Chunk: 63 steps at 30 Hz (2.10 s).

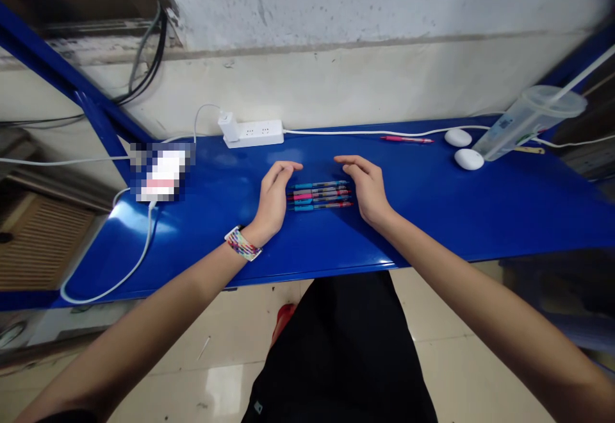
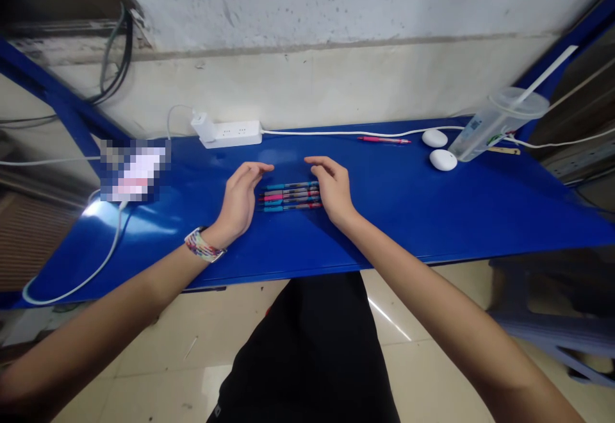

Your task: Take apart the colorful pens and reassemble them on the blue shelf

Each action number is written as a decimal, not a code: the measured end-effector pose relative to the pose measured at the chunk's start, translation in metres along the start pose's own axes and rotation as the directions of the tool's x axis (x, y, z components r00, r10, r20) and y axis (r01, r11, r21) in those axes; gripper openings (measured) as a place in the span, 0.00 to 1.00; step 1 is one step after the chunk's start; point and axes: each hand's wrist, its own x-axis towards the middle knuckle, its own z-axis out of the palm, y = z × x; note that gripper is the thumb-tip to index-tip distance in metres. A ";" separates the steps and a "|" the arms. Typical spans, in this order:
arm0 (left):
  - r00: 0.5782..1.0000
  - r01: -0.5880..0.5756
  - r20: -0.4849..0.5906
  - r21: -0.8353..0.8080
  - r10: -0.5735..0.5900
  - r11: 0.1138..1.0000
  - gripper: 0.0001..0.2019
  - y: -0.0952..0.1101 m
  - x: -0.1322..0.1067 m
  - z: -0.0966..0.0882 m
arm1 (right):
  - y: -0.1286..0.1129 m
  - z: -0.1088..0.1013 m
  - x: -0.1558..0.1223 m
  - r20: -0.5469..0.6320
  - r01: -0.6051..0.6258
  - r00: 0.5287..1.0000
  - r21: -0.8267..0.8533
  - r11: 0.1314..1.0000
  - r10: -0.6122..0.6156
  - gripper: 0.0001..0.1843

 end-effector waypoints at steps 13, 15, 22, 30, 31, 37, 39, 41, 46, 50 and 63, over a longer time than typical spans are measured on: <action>0.995 0.098 -0.005 -0.285 -0.103 0.954 0.13 0.008 -0.005 0.009 | -0.004 0.007 -0.011 0.021 -0.002 1.000 0.082 0.997 0.001 0.13; 0.994 0.099 -0.012 -0.312 -0.108 0.945 0.13 0.008 -0.006 0.009 | -0.005 0.006 -0.013 0.039 -0.012 0.999 0.077 0.997 0.009 0.13; 1.000 0.029 0.017 -0.152 -0.026 0.988 0.13 -0.002 -0.007 0.005 | -0.003 -0.002 -0.013 0.128 0.138 0.984 -0.102 0.985 -0.124 0.12; 0.999 -0.045 0.025 -0.063 0.046 0.997 0.13 -0.001 -0.008 0.000 | -0.013 -0.026 -0.036 0.551 0.669 0.704 -0.301 0.680 -0.448 0.08; 0.999 -0.045 0.026 -0.059 0.046 0.997 0.14 -0.001 -0.008 -0.001 | -0.014 -0.027 -0.040 0.592 0.707 0.666 -0.306 0.637 -0.454 0.09; 0.998 -0.052 0.041 -0.041 0.054 0.998 0.14 -0.002 -0.008 -0.001 | -0.014 -0.033 -0.054 0.704 0.803 0.548 -0.291 0.520 -0.452 0.14; 0.998 -0.057 0.038 -0.052 0.059 0.997 0.14 -0.001 -0.009 -0.001 | -0.014 -0.034 -0.055 0.688 0.803 0.560 -0.314 0.506 -0.462 0.17; 0.997 -0.058 0.038 -0.051 0.060 0.997 0.14 0.001 -0.009 0.000 | -0.013 -0.035 -0.055 0.673 0.796 0.579 -0.343 0.499 -0.460 0.17; 0.997 -0.064 0.032 -0.025 0.065 0.998 0.14 0.005 -0.010 0.000 | -0.013 -0.036 -0.055 0.664 0.796 0.583 -0.349 0.495 -0.469 0.20; 0.995 -0.090 0.034 0.039 0.089 0.995 0.14 0.013 -0.012 -0.002 | -0.013 -0.034 -0.055 0.651 0.795 0.589 -0.360 0.489 -0.479 0.08; 0.914 -0.366 0.308 0.345 0.264 0.864 0.06 0.041 0.007 -0.013 | -0.029 -0.026 -0.009 0.280 0.429 0.892 -0.270 0.862 -0.356 0.09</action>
